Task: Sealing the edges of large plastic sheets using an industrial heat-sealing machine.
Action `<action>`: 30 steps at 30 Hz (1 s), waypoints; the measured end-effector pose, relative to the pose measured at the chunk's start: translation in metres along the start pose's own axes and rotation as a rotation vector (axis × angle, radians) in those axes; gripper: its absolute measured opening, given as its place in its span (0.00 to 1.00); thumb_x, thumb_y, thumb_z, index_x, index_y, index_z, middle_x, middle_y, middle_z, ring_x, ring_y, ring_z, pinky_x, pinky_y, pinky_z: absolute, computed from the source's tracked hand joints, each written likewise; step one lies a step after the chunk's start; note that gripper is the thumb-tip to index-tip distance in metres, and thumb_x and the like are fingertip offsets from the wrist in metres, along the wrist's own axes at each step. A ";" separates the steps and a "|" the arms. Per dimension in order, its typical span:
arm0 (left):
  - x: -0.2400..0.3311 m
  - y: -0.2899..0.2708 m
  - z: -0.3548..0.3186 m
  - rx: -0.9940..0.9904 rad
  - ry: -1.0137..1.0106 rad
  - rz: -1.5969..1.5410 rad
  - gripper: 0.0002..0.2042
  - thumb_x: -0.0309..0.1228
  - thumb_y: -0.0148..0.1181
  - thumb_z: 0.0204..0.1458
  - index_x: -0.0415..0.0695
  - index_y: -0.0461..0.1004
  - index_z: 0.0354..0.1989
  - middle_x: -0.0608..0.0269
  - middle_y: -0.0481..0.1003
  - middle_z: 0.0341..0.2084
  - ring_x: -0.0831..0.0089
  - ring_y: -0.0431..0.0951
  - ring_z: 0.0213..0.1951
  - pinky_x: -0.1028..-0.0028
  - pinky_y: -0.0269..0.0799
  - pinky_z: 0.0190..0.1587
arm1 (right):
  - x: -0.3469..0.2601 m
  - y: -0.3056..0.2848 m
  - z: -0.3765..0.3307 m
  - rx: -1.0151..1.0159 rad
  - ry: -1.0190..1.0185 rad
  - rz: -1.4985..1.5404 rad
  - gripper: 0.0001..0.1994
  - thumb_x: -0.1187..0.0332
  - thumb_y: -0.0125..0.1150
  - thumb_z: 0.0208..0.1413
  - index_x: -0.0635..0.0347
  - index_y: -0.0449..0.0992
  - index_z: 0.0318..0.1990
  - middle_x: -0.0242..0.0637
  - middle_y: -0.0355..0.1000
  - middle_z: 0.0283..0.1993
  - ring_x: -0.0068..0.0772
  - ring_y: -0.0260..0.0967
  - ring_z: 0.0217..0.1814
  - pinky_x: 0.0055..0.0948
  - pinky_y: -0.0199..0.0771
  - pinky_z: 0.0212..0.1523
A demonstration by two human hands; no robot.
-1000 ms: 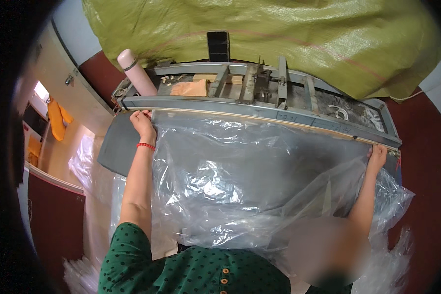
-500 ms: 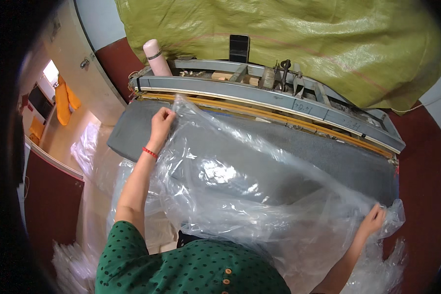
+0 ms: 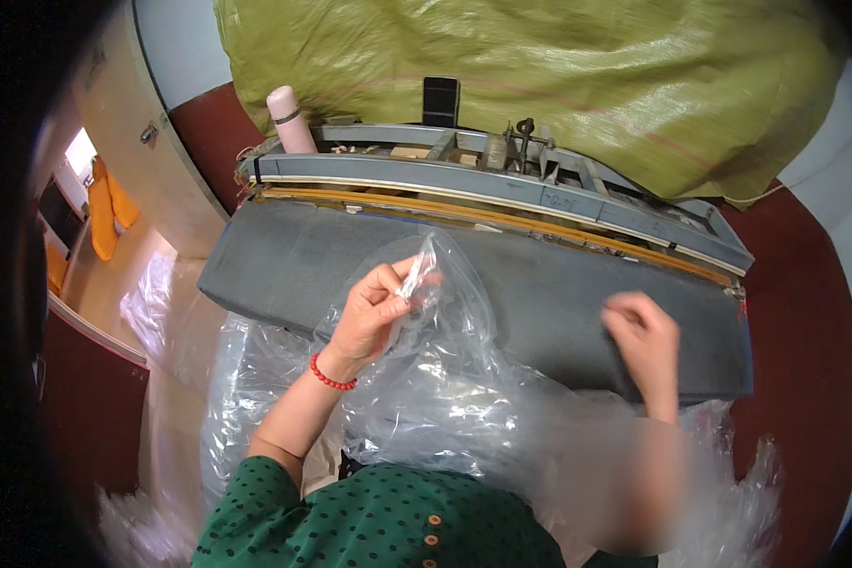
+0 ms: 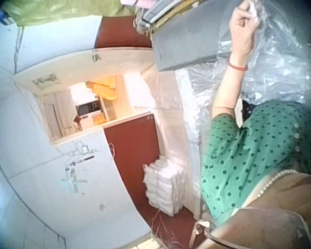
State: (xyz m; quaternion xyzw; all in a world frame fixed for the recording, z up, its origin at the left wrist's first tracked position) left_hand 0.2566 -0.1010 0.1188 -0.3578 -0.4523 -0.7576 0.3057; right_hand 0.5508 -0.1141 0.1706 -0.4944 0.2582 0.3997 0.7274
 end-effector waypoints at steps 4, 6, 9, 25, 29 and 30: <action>-0.007 0.020 -0.008 -0.027 -0.006 0.008 0.07 0.29 0.59 0.45 0.44 0.65 0.25 0.51 0.60 0.54 0.66 0.67 0.50 0.72 0.65 0.46 | -0.090 0.103 0.042 -0.323 -0.209 0.267 0.21 0.72 0.62 0.40 0.58 0.69 0.47 0.34 0.68 0.47 0.23 0.64 0.48 0.25 0.64 0.45; -0.010 0.019 -0.014 -0.014 0.003 0.060 0.08 0.29 0.60 0.45 0.43 0.65 0.25 0.51 0.60 0.54 0.67 0.67 0.49 0.73 0.64 0.46 | -0.102 0.147 0.046 -0.469 -0.217 0.386 0.17 0.71 0.61 0.43 0.60 0.71 0.43 0.33 0.71 0.39 0.21 0.66 0.43 0.24 0.64 0.44; 0.039 0.013 -0.024 0.106 0.353 0.817 0.11 0.31 0.61 0.44 0.41 0.67 0.31 0.56 0.66 0.47 0.69 0.68 0.45 0.73 0.63 0.45 | -0.087 0.176 0.040 -0.647 -0.127 0.470 0.08 0.71 0.58 0.46 0.63 0.74 0.35 0.31 0.72 0.31 0.18 0.67 0.35 0.20 0.65 0.38; 0.095 -0.413 -0.272 0.190 -1.117 1.524 0.17 0.33 0.57 0.39 0.41 0.72 0.39 0.54 0.75 0.33 0.57 0.74 0.36 0.65 0.69 0.40 | 0.126 -0.160 0.031 0.690 0.010 -0.068 0.11 0.65 0.49 0.55 0.65 0.72 0.31 0.25 0.67 0.27 0.16 0.61 0.31 0.18 0.62 0.37; 0.293 -0.329 -0.178 1.168 0.190 2.139 0.12 0.30 0.52 0.47 0.36 0.70 0.36 0.50 0.74 0.30 0.63 0.75 0.32 0.67 0.67 0.34 | 0.203 -0.211 0.006 0.730 0.152 -0.246 0.13 0.63 0.49 0.55 0.66 0.72 0.31 0.26 0.68 0.27 0.17 0.61 0.30 0.20 0.62 0.34; 0.293 -0.243 -0.152 1.259 0.667 2.397 0.12 0.32 0.52 0.48 0.36 0.70 0.35 0.50 0.74 0.29 0.62 0.74 0.30 0.67 0.67 0.33 | 0.217 -0.229 -0.007 0.799 0.170 -0.292 0.14 0.62 0.50 0.55 0.67 0.72 0.31 0.29 0.68 0.26 0.19 0.61 0.29 0.22 0.62 0.34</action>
Point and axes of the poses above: each hand's wrist, its own z-axis towards the middle knuckle, its own y-axis out of the palm, x = y × z, the point moved 10 cm from there along z, towards the middle knuckle
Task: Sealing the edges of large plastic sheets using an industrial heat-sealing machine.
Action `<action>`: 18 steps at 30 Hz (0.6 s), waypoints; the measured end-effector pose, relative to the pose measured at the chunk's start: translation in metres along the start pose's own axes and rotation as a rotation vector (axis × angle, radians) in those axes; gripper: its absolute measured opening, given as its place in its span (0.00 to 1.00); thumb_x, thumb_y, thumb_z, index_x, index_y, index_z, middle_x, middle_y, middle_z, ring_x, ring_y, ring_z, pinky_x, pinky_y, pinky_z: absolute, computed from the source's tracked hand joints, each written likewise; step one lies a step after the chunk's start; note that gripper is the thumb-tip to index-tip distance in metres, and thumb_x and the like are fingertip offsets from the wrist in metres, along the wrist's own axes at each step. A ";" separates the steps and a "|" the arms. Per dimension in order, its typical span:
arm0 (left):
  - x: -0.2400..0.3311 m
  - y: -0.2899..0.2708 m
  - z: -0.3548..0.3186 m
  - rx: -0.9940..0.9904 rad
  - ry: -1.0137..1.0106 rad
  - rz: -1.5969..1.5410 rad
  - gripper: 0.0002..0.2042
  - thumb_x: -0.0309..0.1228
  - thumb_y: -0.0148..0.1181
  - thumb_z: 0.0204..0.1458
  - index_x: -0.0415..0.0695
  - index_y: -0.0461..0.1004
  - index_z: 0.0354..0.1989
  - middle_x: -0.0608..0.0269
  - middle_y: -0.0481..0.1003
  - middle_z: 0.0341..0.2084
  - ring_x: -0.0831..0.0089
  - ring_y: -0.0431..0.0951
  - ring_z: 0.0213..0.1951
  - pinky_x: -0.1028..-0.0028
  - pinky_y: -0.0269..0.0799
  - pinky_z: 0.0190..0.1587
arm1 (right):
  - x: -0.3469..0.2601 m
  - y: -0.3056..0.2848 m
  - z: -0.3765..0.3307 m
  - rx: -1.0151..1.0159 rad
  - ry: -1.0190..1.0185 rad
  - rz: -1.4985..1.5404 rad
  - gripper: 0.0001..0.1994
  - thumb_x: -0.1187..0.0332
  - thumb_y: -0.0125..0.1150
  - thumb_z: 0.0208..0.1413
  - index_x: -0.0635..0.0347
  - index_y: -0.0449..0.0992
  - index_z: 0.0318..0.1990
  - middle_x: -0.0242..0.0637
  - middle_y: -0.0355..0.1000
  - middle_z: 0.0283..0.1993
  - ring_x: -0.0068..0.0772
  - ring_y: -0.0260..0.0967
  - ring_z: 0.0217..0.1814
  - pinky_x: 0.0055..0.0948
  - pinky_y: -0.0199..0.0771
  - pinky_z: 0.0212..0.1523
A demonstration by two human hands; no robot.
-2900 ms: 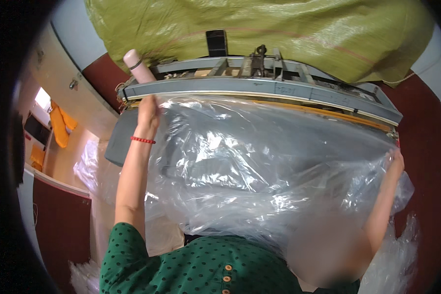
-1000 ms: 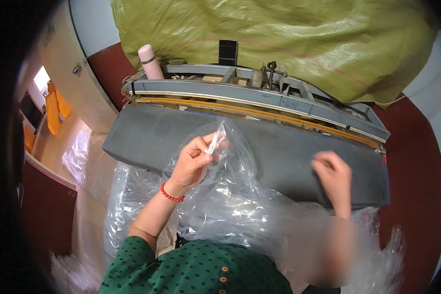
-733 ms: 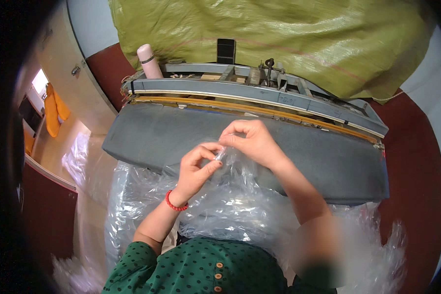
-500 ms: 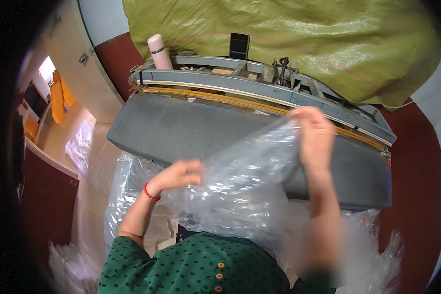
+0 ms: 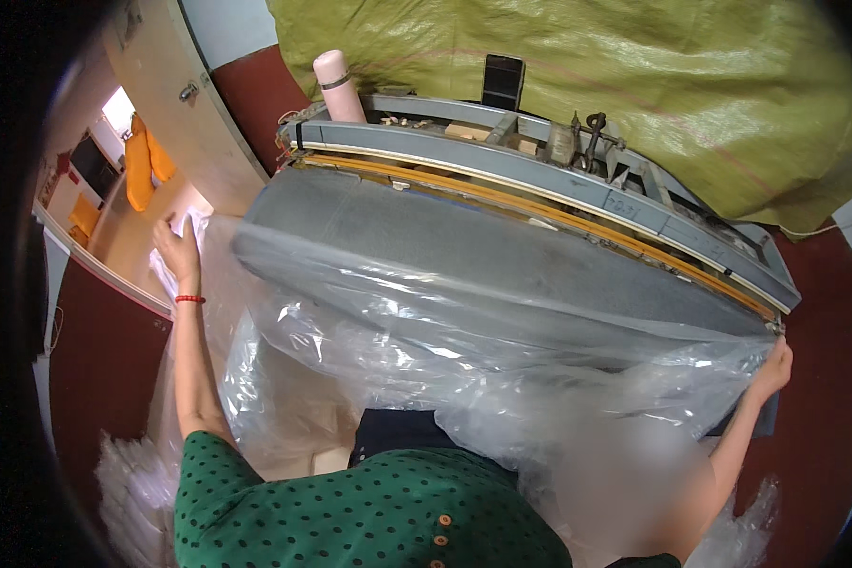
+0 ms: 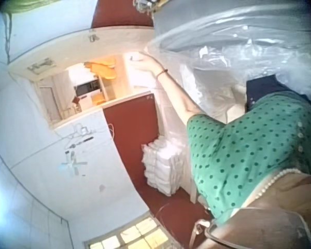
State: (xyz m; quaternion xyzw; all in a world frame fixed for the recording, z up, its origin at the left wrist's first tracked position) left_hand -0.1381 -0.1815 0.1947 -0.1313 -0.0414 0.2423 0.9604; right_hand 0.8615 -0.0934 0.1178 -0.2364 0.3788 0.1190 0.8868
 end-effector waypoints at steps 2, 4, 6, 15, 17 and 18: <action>0.032 0.005 0.002 -0.170 -0.290 -0.455 0.13 0.35 0.53 0.49 0.36 0.69 0.34 0.51 0.73 0.32 0.59 0.73 0.34 0.64 0.66 0.35 | 0.046 -0.021 0.012 0.060 0.012 -0.030 0.16 0.60 0.50 0.55 0.67 0.72 0.31 0.32 0.68 0.25 0.21 0.61 0.28 0.24 0.62 0.33; 0.078 0.066 -0.057 -0.788 -0.281 -0.477 0.16 0.37 0.54 0.48 0.38 0.69 0.41 0.49 0.70 0.41 0.56 0.69 0.45 0.64 0.63 0.44 | 0.088 -0.040 0.021 0.031 0.016 -0.342 0.19 0.55 0.51 0.53 0.66 0.73 0.30 0.42 0.70 0.27 0.33 0.64 0.28 0.30 0.63 0.33; 0.105 0.096 -0.111 -0.860 0.207 -0.537 0.21 0.39 0.53 0.48 0.40 0.65 0.49 0.47 0.66 0.47 0.54 0.61 0.54 0.64 0.56 0.53 | 0.100 -0.035 0.019 -0.012 0.064 -0.471 0.20 0.53 0.49 0.53 0.65 0.72 0.30 0.46 0.69 0.29 0.41 0.64 0.30 0.34 0.64 0.33; 0.103 0.167 -0.120 -1.115 0.040 -0.342 0.33 0.50 0.52 0.46 0.50 0.53 0.60 0.54 0.56 0.57 0.56 0.50 0.60 0.61 0.43 0.60 | 0.132 -0.055 -0.009 -0.168 0.134 -0.984 0.23 0.46 0.41 0.53 0.57 0.71 0.35 0.49 0.70 0.34 0.56 0.65 0.38 0.47 0.63 0.35; 0.075 0.196 -0.123 -1.142 -0.006 -0.356 0.36 0.51 0.53 0.45 0.45 0.51 0.60 0.52 0.54 0.58 0.58 0.50 0.61 0.64 0.44 0.60 | 0.127 -0.046 -0.007 -0.155 0.118 -0.958 0.21 0.48 0.41 0.54 0.55 0.72 0.36 0.47 0.70 0.35 0.54 0.65 0.38 0.46 0.64 0.35; 0.037 0.213 -0.123 -1.077 0.084 -0.420 0.37 0.50 0.55 0.44 0.43 0.51 0.60 0.51 0.54 0.58 0.59 0.51 0.61 0.66 0.44 0.60 | 0.120 -0.019 -0.003 -0.159 0.088 -0.895 0.20 0.49 0.40 0.54 0.53 0.73 0.37 0.46 0.70 0.36 0.53 0.66 0.38 0.45 0.65 0.36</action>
Point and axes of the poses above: each hand's wrist, its own z-axis towards the middle knuckle, its own y-axis out of the palm, x = y × z, the point moved 10 cm from there along z, towards the middle knuckle
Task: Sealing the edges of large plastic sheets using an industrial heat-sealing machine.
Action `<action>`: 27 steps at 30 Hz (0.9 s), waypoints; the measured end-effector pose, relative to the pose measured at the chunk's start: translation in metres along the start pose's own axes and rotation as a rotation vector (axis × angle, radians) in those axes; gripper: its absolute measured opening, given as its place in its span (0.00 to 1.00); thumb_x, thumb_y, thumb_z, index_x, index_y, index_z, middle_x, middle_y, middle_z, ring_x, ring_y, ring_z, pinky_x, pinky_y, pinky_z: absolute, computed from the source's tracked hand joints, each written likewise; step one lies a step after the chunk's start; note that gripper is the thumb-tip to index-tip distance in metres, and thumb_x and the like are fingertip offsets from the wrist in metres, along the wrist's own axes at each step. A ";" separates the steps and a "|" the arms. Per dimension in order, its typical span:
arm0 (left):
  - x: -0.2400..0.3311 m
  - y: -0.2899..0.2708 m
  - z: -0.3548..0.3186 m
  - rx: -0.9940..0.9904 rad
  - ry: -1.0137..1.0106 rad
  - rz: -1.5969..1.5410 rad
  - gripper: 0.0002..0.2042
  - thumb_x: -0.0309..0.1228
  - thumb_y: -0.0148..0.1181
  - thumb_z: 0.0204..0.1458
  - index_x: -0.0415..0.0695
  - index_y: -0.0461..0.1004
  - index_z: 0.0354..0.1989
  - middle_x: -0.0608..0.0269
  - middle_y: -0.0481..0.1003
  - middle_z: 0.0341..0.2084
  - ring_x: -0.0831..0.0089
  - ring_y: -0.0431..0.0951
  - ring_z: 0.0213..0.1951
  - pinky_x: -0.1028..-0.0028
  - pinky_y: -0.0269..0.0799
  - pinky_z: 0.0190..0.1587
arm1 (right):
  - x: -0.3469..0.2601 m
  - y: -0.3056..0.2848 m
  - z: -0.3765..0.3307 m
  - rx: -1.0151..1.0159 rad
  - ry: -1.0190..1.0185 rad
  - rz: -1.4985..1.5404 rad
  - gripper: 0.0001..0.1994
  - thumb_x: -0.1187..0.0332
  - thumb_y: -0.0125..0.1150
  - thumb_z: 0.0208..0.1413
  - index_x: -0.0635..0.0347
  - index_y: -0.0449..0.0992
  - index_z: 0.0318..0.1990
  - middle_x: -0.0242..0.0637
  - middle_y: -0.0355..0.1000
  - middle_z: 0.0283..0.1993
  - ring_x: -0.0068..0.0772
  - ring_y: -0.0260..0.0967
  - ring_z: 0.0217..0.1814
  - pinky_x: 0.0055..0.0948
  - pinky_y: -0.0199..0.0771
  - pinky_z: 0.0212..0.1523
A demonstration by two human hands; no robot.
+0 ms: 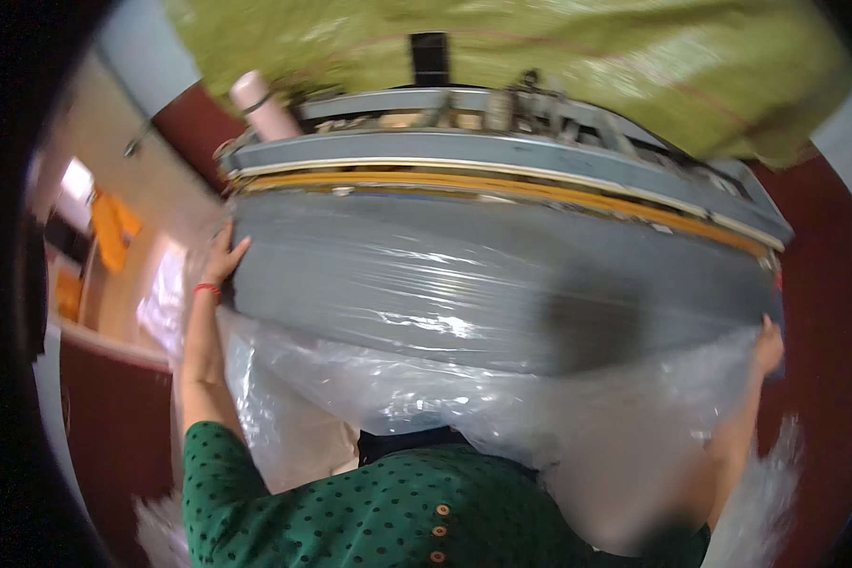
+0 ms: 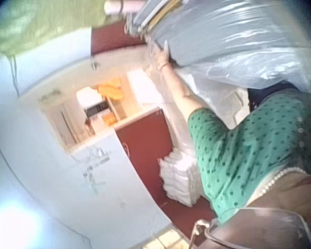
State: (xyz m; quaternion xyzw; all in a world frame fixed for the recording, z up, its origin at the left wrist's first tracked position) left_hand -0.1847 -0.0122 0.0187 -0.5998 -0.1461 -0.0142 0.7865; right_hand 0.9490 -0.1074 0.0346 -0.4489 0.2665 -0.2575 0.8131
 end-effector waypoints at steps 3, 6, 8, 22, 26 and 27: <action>0.043 -0.009 0.035 -0.222 0.019 0.192 0.34 0.47 0.59 0.42 0.38 0.58 0.55 0.46 0.64 0.50 0.59 0.65 0.52 0.68 0.60 0.53 | -0.004 -0.008 -0.008 0.054 -0.118 0.124 0.18 0.50 0.40 0.53 0.46 0.74 0.40 0.44 0.70 0.40 0.50 0.67 0.41 0.43 0.66 0.39; 0.125 -0.052 0.036 0.095 0.048 -0.253 0.19 0.41 0.52 0.50 0.38 0.69 0.42 0.56 0.73 0.38 0.72 0.72 0.38 0.74 0.65 0.41 | -0.012 -0.014 -0.008 -0.018 0.080 0.026 0.23 0.46 0.39 0.52 0.53 0.73 0.37 0.48 0.70 0.36 0.54 0.66 0.41 0.46 0.65 0.39; 0.253 -0.031 -0.008 -0.109 0.152 -0.638 0.14 0.38 0.49 0.53 0.39 0.71 0.39 0.63 0.73 0.34 0.77 0.70 0.35 0.79 0.63 0.39 | 0.003 -0.011 -0.007 0.008 0.061 -0.014 0.22 0.46 0.38 0.54 0.55 0.72 0.34 0.49 0.70 0.35 0.56 0.66 0.40 0.49 0.64 0.38; 0.642 0.017 -0.391 -1.691 1.218 -1.292 0.21 0.32 0.47 0.51 0.36 0.59 0.54 0.55 0.65 0.50 0.68 0.64 0.50 0.70 0.59 0.51 | -0.008 -0.027 -0.018 0.060 -0.015 0.005 0.19 0.51 0.43 0.54 0.59 0.71 0.28 0.51 0.70 0.27 0.55 0.68 0.32 0.48 0.65 0.32; 0.627 0.084 -0.325 -1.032 0.753 -0.892 0.09 0.29 0.53 0.48 0.37 0.69 0.35 0.57 0.72 0.32 0.66 0.72 0.36 0.69 0.67 0.38 | 0.002 -0.027 -0.018 0.068 -0.015 0.007 0.20 0.51 0.44 0.54 0.59 0.70 0.28 0.50 0.70 0.27 0.55 0.68 0.32 0.48 0.66 0.32; 0.618 0.079 -0.309 -0.635 0.845 -0.629 0.07 0.29 0.53 0.48 0.38 0.69 0.31 0.57 0.71 0.28 0.65 0.72 0.32 0.69 0.68 0.35 | 0.003 -0.024 -0.017 0.031 0.014 0.009 0.21 0.49 0.42 0.54 0.59 0.70 0.29 0.51 0.70 0.29 0.55 0.67 0.34 0.47 0.65 0.33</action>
Point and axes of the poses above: each hand's wrist, its own z-axis towards the middle knuckle, its own y-axis out of the palm, x = y × z, the point moved 10 cm from there along z, towards the middle knuckle
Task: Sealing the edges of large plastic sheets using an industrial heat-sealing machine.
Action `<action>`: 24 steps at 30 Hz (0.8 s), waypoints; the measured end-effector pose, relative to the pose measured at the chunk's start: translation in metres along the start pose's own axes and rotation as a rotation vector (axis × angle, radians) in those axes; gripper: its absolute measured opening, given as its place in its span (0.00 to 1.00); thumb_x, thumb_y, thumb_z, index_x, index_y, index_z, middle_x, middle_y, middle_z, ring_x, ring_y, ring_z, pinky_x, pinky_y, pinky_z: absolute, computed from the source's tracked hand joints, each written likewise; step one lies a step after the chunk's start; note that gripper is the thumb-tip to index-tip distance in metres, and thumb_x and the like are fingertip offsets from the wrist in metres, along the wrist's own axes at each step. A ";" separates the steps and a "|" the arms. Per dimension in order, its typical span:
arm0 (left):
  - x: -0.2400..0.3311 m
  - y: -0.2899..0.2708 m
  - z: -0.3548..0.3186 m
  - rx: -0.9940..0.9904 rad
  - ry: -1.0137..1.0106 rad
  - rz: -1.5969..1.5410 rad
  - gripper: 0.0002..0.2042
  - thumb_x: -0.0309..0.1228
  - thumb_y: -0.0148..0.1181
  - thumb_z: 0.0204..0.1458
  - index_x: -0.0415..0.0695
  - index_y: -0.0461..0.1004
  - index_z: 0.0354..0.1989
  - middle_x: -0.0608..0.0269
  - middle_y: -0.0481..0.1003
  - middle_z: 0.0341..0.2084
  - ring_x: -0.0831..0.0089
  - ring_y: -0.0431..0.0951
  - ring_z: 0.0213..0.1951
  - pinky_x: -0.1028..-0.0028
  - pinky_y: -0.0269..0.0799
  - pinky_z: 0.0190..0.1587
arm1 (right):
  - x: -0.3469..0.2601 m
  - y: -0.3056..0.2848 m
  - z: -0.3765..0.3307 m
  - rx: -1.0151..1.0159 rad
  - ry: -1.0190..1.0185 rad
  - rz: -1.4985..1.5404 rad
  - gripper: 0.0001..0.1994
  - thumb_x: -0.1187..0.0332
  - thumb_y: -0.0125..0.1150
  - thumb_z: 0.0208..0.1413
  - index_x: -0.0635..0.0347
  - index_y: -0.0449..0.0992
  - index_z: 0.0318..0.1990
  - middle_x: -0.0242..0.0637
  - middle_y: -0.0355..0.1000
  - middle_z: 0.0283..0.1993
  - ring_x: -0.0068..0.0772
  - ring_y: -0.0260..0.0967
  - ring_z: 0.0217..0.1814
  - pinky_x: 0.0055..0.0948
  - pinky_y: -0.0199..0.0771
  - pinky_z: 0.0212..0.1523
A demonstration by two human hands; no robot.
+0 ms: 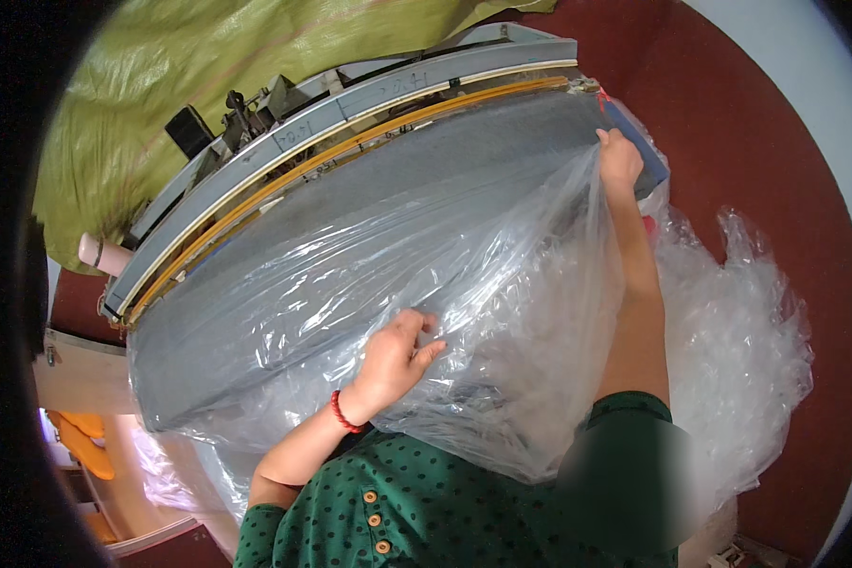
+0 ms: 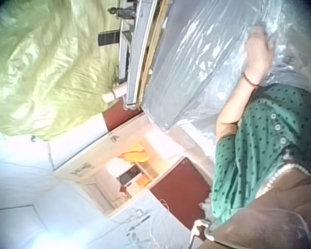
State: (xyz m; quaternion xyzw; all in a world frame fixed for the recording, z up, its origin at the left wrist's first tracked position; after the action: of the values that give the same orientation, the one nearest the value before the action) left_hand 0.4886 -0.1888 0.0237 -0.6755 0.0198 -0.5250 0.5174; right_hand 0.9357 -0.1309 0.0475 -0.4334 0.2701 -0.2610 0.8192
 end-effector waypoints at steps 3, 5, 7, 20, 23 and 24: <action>-0.023 0.013 -0.015 0.068 0.105 0.370 0.06 0.28 0.53 0.47 0.38 0.68 0.29 0.53 0.68 0.24 0.62 0.70 0.26 0.70 0.67 0.32 | -0.002 0.002 0.001 -0.044 0.032 0.015 0.22 0.48 0.41 0.53 0.59 0.70 0.31 0.52 0.70 0.31 0.56 0.66 0.37 0.48 0.64 0.35; -0.046 0.016 -0.032 0.008 0.087 0.144 0.06 0.28 0.53 0.48 0.37 0.67 0.31 0.55 0.69 0.24 0.65 0.71 0.27 0.70 0.67 0.32 | 0.000 0.001 0.001 -0.048 0.035 0.025 0.22 0.47 0.41 0.53 0.59 0.70 0.31 0.52 0.70 0.31 0.56 0.66 0.37 0.48 0.64 0.35; -0.050 0.003 -0.039 -0.050 0.067 -0.082 0.06 0.27 0.52 0.49 0.37 0.66 0.32 0.57 0.69 0.24 0.68 0.71 0.27 0.71 0.67 0.33 | -0.002 -0.004 -0.001 -0.008 0.018 -0.002 0.20 0.50 0.43 0.53 0.58 0.71 0.31 0.51 0.70 0.30 0.55 0.67 0.36 0.48 0.65 0.35; -0.054 -0.174 -0.156 0.367 -0.267 0.426 0.14 0.14 0.49 0.35 0.40 0.65 0.34 0.51 0.69 0.27 0.52 0.71 0.24 0.63 0.67 0.24 | -0.001 0.011 0.000 -0.066 -0.047 0.035 0.22 0.44 0.37 0.53 0.52 0.71 0.34 0.49 0.70 0.35 0.57 0.65 0.39 0.49 0.63 0.36; -0.088 -0.241 -0.222 0.591 -0.392 0.480 0.11 0.13 0.48 0.35 0.38 0.66 0.30 0.53 0.67 0.24 0.63 0.70 0.21 0.71 0.65 0.23 | 0.008 0.013 0.004 -0.062 -0.046 0.049 0.22 0.44 0.38 0.53 0.53 0.71 0.34 0.48 0.70 0.34 0.57 0.65 0.39 0.49 0.63 0.35; -0.085 -0.277 -0.250 0.758 -0.407 0.599 0.10 0.14 0.48 0.38 0.37 0.66 0.30 0.55 0.68 0.23 0.67 0.68 0.21 0.74 0.64 0.24 | 0.013 0.017 0.009 -0.063 -0.043 0.039 0.22 0.45 0.38 0.54 0.53 0.70 0.35 0.48 0.70 0.34 0.57 0.65 0.39 0.49 0.63 0.35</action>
State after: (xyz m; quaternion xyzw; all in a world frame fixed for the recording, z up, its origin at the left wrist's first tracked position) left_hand 0.1248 -0.1814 0.1429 -0.4937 -0.0803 -0.1826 0.8464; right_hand 0.9542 -0.1260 0.0341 -0.4591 0.2687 -0.2270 0.8158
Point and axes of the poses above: each hand's wrist, its own z-axis towards the middle knuckle, its own y-axis out of the palm, x = y × z, the point moved 10 cm from there along z, towards the middle knuckle
